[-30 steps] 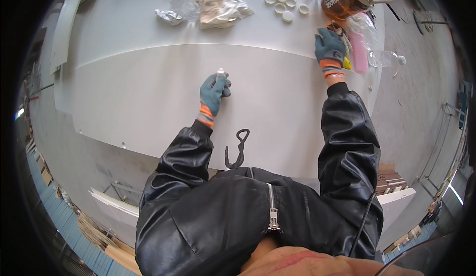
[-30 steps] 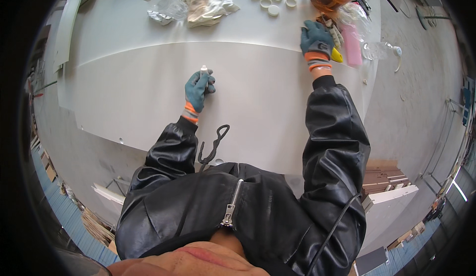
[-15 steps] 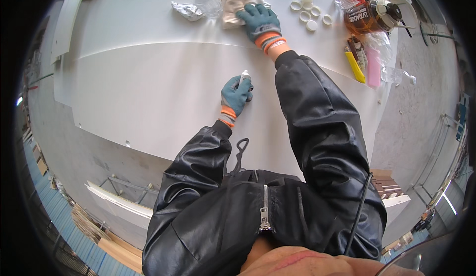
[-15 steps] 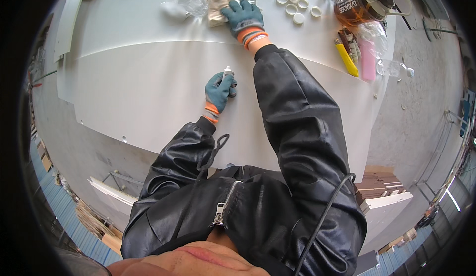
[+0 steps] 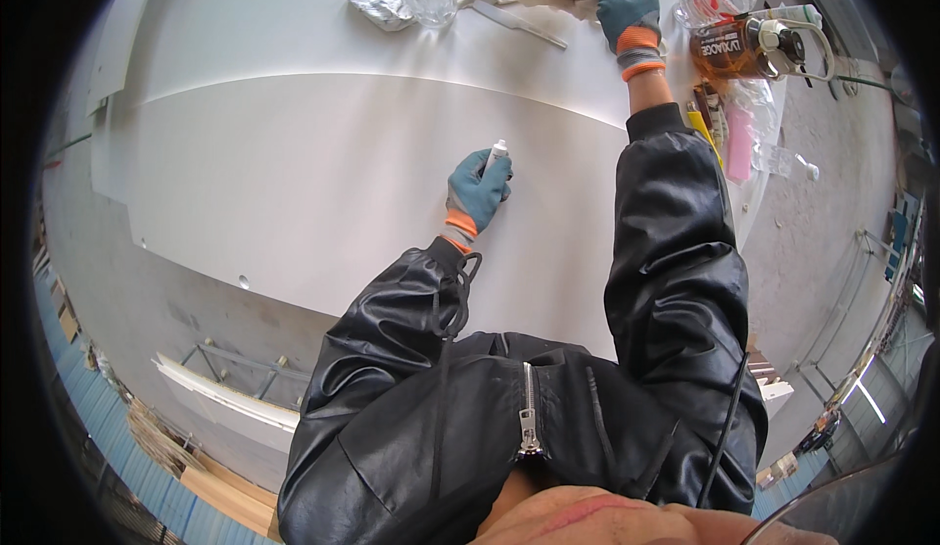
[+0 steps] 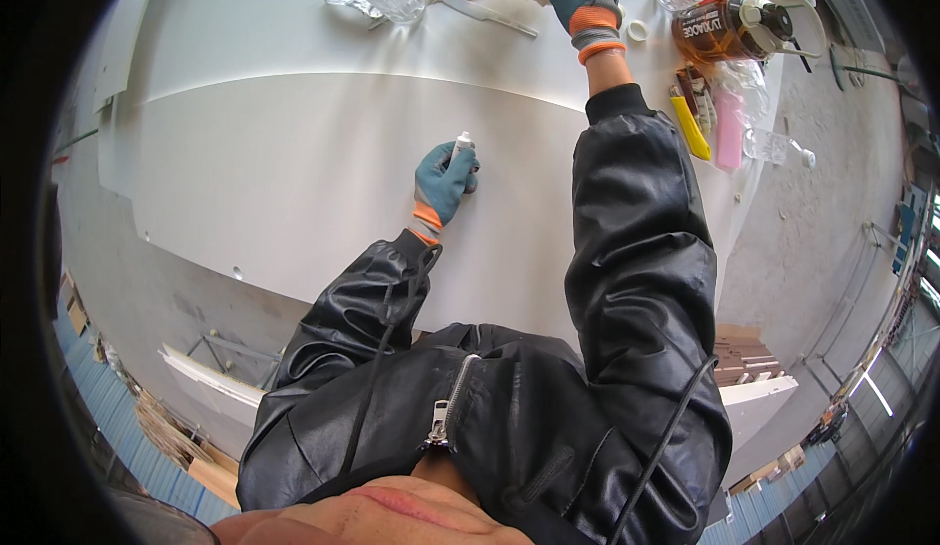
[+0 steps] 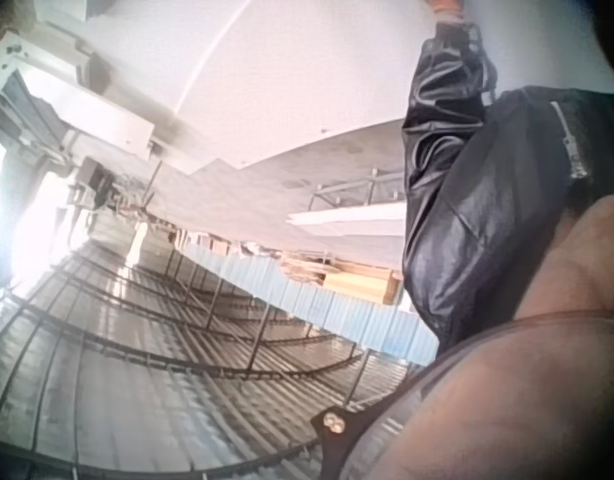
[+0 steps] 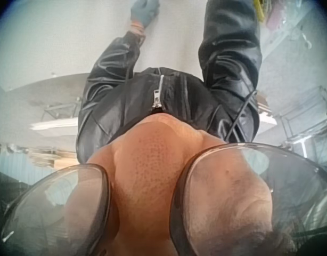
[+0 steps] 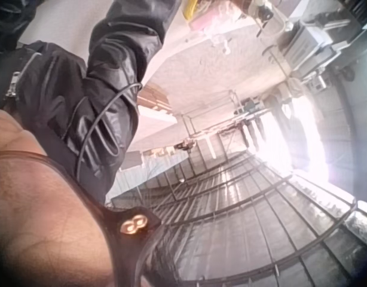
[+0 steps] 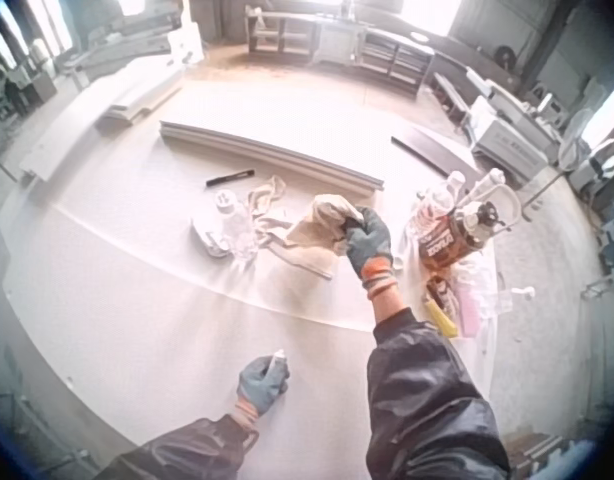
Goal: The person wipes a large white panel with a cloth, then pours liquid from a plastic bottle onto the cloth and continues wiping the panel. The person also handles small white caps and a tube, applying a substance to the panel surface.
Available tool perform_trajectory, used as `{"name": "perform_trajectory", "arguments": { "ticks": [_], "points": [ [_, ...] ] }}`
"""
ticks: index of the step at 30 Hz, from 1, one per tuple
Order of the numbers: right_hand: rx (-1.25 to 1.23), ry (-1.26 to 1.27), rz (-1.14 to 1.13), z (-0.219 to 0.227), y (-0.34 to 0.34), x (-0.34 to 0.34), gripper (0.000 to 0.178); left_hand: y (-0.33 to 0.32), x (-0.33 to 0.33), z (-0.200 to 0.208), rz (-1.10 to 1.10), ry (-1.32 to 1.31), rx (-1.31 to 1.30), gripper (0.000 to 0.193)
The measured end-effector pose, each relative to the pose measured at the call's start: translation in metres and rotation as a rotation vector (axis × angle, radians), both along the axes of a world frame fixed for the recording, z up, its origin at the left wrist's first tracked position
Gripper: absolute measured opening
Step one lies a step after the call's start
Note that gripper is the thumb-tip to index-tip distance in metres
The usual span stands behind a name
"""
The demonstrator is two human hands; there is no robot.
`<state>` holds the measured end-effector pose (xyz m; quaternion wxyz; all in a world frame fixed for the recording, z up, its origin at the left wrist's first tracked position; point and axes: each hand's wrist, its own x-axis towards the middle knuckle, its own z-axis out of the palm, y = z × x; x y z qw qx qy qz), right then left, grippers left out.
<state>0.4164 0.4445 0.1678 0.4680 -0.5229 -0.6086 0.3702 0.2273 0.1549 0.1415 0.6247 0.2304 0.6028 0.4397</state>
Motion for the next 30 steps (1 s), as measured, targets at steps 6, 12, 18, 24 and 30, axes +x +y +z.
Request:
{"name": "perform_trajectory", "arguments": {
  "ticks": [6, 12, 18, 24, 30],
  "points": [
    [0.275, -0.169, 0.066, 0.003, -0.006, -0.044, 0.030, 0.001, 0.003, -0.005, 0.019, -0.027, 0.024, 0.030],
    [-0.148, -0.987, -0.149, -0.023, -0.051, -0.072, 0.052, -0.003, 0.002, -0.007, 0.017, 0.021, 0.037, 0.030],
    [-0.126, -1.038, 0.137, -0.042, -0.055, -0.054, 0.026, -0.001, 0.007, -0.003, 0.025, -0.007, 0.040, 0.026],
    [-0.199, -1.173, 0.313, 0.008, -0.100, -0.037, 0.031, 0.002, -0.001, -0.007, 0.026, 0.020, 0.050, 0.024],
    [-0.007, -0.674, 0.145, 0.027, -0.224, 0.052, 0.034, -0.001, 0.003, -0.011, 0.021, 0.009, 0.102, 0.019]
  ]
}}
